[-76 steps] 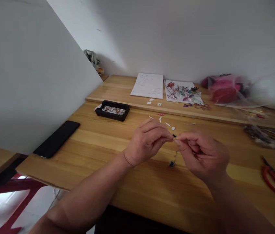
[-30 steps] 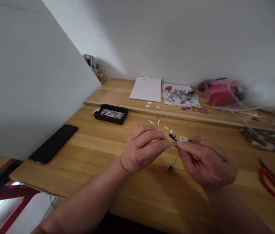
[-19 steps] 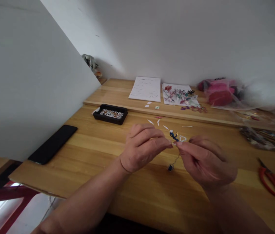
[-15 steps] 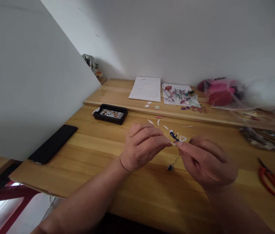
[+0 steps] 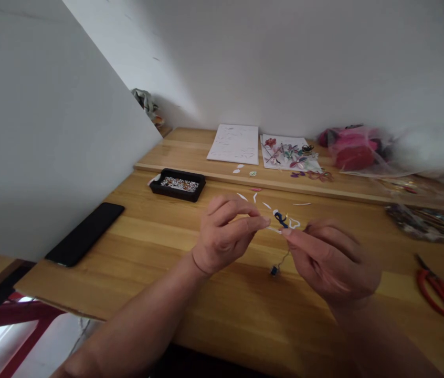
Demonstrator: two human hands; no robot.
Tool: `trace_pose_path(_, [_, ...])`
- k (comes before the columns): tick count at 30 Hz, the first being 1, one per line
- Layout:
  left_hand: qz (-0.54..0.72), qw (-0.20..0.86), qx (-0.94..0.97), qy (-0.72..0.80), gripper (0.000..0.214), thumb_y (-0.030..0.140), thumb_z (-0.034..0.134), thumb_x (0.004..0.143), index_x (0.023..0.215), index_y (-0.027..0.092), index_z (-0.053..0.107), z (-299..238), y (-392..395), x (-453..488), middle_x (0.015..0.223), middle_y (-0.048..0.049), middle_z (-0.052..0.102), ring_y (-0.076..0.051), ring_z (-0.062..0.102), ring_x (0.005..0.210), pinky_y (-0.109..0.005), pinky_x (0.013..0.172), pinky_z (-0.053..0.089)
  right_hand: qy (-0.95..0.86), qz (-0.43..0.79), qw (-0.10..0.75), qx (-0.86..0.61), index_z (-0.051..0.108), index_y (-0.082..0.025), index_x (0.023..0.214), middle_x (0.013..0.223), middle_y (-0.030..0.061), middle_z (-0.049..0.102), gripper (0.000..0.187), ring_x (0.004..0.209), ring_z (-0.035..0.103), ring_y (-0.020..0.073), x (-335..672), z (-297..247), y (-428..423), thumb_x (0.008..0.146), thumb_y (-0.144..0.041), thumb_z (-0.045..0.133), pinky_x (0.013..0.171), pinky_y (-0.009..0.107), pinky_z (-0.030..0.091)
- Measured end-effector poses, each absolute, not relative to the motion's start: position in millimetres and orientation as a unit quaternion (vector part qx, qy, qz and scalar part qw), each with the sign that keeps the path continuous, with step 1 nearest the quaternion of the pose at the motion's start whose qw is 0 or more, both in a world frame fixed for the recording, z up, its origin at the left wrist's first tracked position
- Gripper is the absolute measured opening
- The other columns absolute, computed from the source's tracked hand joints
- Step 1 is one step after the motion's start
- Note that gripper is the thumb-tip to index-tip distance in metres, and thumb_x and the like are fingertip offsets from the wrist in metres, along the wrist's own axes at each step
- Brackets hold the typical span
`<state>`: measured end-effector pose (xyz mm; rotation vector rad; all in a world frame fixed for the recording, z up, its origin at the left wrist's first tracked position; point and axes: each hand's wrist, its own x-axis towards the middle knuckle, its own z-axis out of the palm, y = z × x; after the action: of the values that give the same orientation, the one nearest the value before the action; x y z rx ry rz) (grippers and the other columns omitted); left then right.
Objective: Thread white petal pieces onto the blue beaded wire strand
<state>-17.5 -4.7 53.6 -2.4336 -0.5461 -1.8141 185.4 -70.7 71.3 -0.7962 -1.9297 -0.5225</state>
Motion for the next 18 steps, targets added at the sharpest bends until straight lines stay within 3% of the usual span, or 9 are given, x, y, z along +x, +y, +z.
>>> trace_pose_path(18, [-0.580,0.012,-0.794,-0.183,0.018,0.015,0.071,0.089,0.104,0.025,0.070,52.5,-2.6,-12.1,0.096,-0.0009,0.074,-0.013,0.067,0.087,-0.030,0.082,0.051,-0.776,-0.224,0.471,-0.354,0.073,-0.024,0.106,0.069,-0.0009,0.060,0.034,0.065,0.058,0.0167,187.8,64.2,-67.6,0.080,-0.001,0.070,0.060,0.030,0.053])
